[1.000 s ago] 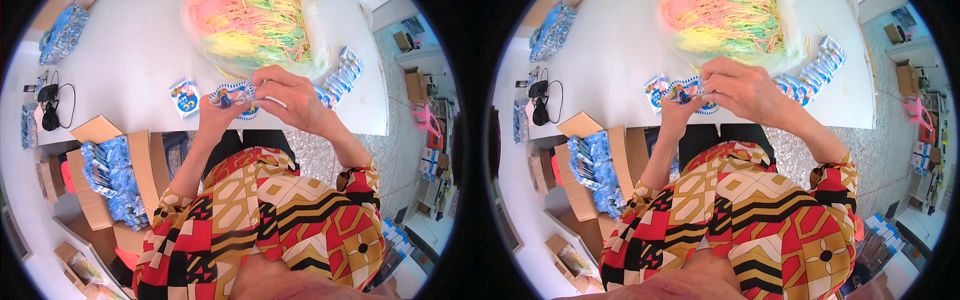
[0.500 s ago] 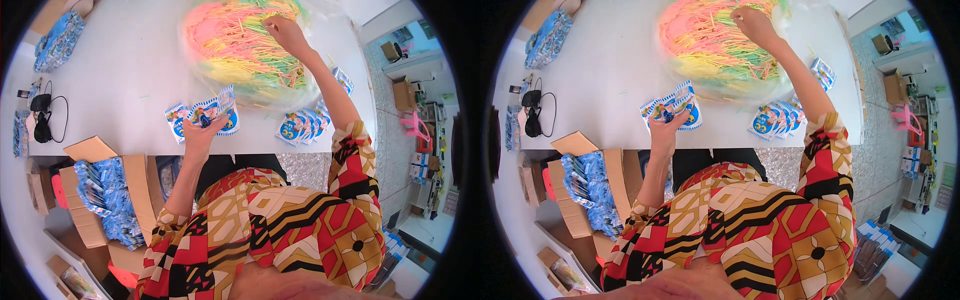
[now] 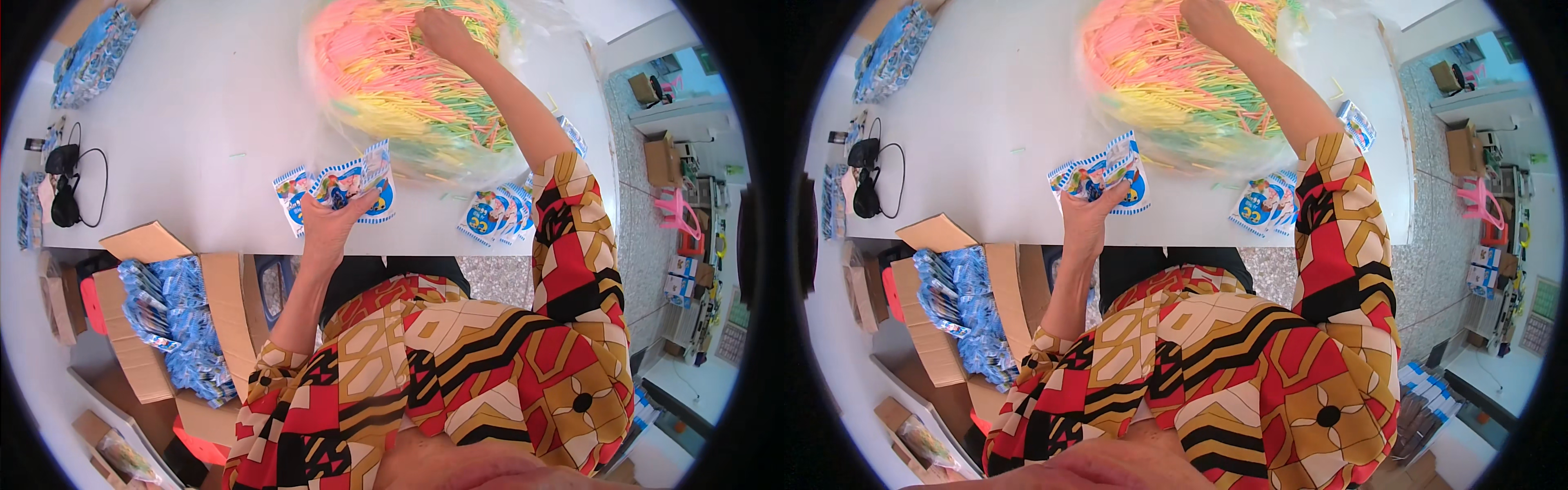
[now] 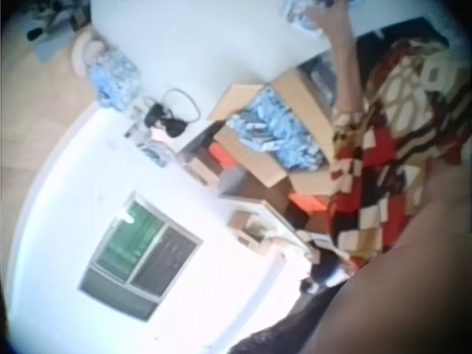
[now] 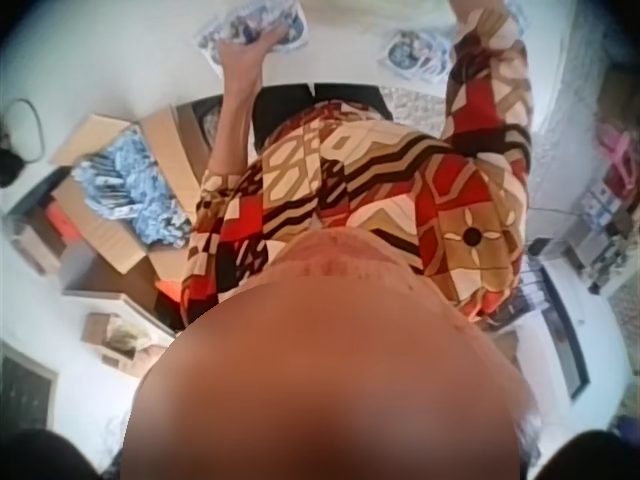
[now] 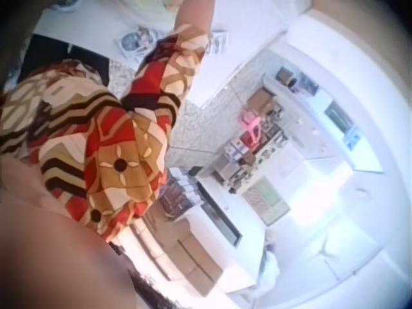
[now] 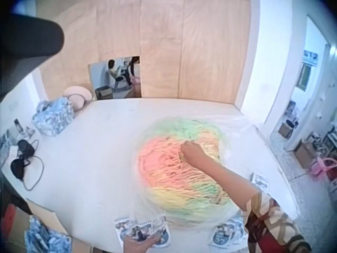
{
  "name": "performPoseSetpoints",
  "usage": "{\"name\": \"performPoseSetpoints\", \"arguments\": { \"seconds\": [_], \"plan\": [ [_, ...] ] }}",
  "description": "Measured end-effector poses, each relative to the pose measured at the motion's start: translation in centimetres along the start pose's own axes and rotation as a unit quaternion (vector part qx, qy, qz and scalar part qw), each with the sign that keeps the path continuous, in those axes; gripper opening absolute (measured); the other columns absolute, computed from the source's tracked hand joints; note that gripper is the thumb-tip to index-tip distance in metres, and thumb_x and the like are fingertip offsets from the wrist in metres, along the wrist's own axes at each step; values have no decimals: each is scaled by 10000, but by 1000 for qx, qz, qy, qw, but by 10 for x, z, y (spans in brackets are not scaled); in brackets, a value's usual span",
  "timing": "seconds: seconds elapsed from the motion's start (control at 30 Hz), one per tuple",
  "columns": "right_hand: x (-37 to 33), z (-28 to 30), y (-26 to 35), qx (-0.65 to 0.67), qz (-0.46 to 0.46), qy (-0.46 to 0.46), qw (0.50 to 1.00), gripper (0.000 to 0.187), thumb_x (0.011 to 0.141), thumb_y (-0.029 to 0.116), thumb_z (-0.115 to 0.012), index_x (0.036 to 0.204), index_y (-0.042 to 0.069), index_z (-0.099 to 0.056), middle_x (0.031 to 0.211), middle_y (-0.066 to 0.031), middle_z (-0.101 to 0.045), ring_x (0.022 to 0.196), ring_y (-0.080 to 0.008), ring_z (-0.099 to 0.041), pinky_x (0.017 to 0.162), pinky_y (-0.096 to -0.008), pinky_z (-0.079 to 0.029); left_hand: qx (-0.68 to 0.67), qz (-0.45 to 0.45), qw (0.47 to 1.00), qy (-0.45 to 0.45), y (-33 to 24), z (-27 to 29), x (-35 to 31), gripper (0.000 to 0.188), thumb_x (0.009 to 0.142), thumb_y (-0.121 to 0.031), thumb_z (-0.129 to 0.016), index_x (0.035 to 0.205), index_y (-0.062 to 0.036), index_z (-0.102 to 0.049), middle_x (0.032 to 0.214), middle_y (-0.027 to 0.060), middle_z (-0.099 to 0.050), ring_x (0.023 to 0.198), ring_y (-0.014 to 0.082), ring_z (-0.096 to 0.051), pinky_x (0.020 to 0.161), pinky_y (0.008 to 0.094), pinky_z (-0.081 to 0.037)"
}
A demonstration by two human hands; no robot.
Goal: Placing bunches of colored plastic strands into individual plastic containers.
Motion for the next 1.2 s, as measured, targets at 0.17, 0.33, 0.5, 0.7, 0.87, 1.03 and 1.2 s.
{"name": "performPoseSetpoints", "arguments": {
  "seconds": [0.17,0.33,0.5,0.7,0.87,1.03,1.2],
  "plan": [
    [-4,15,-5,24,-11,-25,999,158,760,155,-579,787,-1,-569,817,-202,-590,824,-363,-579,708,-446,-472,3,-7,1000,14,0,-8,-3,272,736,31,-706,1000,32,-641,939,77,-670,812,114,-635,751,256,-513],
    [-12,17,2,50,45,-81,994,185,762,159,-582,850,-4,-571,817,-208,-589,809,-369,-581,713,-448,-471,3,-3,1000,6,1,-6,-5,278,732,27,-710,1002,32,-640,936,76,-670,814,114,-635,750,251,-513],
    [-19,-4,-47,-23,3,-102,994,178,745,163,-609,795,-4,-574,784,-208,-591,786,-382,-581,717,-452,-465,1,3,1000,22,2,-15,-4,282,730,22,-715,1001,34,-639,935,80,-670,813,117,-638,742,249,-516],
    [-39,55,-15,201,-82,-61,974,134,744,142,-614,730,9,-626,676,-161,-613,615,-264,-596,598,-377,-477,-1,-8,1000,10,3,-9,-8,285,730,31,-711,1002,41,-628,941,92,-669,816,130,-645,750,262,-525],
    [-60,30,-39,324,-163,7,932,177,753,191,-647,755,16,-625,614,-49,-594,579,-123,-567,533,-292,-449,7,-14,1000,24,1,-19,-6,279,731,37,-707,996,56,-622,940,99,-668,816,131,-643,750,261,-524],
    [-68,62,-8,377,-114,-65,917,104,786,114,-606,730,26,-602,668,-31,-587,589,-100,-549,534,-261,-445,19,-29,999,-8,-8,-17,-4,225,695,56,-716,908,81,-649,893,84,-661,762,100,-618,699,231,-505],
    [-94,125,69,721,54,-60,689,50,789,74,-613,790,25,-599,736,-12,-586,621,-88,-533,561,-230,-435,50,-36,998,-1,-4,-16,0,194,699,29,-715,879,76,-659,854,72,-670,741,79,-616,676,223,-502]
  ]
}}
Point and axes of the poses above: each hand's wrist, its own x-axis towards the middle knuckle, its own z-axis out of the back of the hand, y = z × x, the point moved 4 cm from there along x, towards the middle knuckle
